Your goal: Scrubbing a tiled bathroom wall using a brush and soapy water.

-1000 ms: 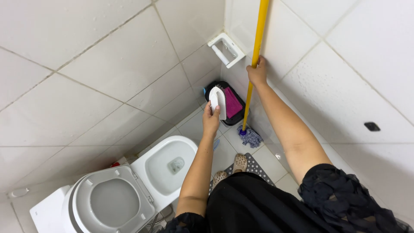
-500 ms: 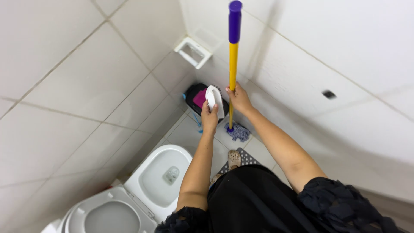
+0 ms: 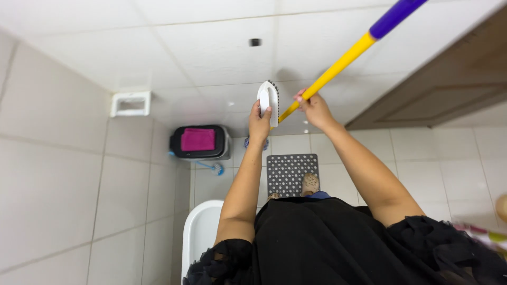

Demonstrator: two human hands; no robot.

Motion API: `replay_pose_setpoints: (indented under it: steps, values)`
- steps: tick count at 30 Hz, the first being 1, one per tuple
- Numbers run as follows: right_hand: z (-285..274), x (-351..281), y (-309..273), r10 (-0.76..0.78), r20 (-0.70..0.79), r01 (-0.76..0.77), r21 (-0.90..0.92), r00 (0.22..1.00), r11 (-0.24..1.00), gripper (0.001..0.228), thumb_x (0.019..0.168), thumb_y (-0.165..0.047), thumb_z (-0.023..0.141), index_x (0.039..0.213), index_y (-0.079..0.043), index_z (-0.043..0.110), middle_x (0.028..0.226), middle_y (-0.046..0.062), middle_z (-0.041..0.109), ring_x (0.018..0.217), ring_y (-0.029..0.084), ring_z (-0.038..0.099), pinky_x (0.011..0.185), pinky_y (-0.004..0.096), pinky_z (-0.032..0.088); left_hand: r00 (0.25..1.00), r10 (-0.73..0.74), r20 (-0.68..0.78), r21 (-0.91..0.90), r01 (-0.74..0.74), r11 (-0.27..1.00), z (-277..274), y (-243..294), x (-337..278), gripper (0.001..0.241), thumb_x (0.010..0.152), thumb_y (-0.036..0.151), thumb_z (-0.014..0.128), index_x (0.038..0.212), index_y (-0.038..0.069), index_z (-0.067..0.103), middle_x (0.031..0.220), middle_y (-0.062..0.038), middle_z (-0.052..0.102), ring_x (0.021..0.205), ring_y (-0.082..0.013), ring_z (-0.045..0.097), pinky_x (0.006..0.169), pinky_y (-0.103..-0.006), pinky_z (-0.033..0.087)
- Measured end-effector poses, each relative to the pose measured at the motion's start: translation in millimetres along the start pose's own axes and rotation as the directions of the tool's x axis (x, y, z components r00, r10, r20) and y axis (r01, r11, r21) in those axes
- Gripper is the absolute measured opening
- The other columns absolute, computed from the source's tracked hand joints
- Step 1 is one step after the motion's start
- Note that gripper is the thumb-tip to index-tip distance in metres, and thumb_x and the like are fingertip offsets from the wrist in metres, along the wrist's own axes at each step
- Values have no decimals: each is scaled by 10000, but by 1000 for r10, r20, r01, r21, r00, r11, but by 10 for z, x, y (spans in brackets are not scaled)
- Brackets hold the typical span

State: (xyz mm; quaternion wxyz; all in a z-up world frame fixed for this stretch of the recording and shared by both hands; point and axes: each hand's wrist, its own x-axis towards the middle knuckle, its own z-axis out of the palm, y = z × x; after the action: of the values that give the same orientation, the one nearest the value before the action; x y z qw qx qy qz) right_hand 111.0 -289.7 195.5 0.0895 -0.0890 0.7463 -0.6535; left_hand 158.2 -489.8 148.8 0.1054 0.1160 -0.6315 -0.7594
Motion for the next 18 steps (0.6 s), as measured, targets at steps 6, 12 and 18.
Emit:
replay_pose_setpoints:
  steps: [6, 12, 18]
  values:
    - [-1282, -591, -625, -287, -114, 244, -289, 951, 926, 190, 1131, -199, 582, 1216, -33, 546, 1139, 69, 731, 1103, 163, 678, 949, 317, 536, 983, 25, 181, 139, -51, 989, 1111, 425, -295, 484, 1003, 140, 636, 1453, 17, 508, 1252, -125, 676, 1103, -187, 648, 958, -323, 519]
    - [-2428, -1137, -1262, -197, -228, 163, -162, 953, 973, 210, 1112, -208, 562, 1233, -42, 521, 1082, 44, 696, 983, 136, 670, 792, 293, 588, 974, 52, 221, 86, -73, 994, 2220, 452, -648, 515, 1004, 153, 640, 1480, 14, 502, 1202, -144, 685, 1055, -207, 632, 933, -335, 520]
    - [-3313, -1478, -1790, -240, -208, 149, -379, 948, 914, 193, 1097, -192, 608, 1174, -26, 549, 1024, 53, 686, 884, 123, 672, 729, 271, 603, 973, 109, 202, 0, -111, 994, 3177, -30, -965, 526, 999, 155, 660, 1471, 1, 486, 1268, -144, 676, 1122, -199, 631, 988, -329, 506]
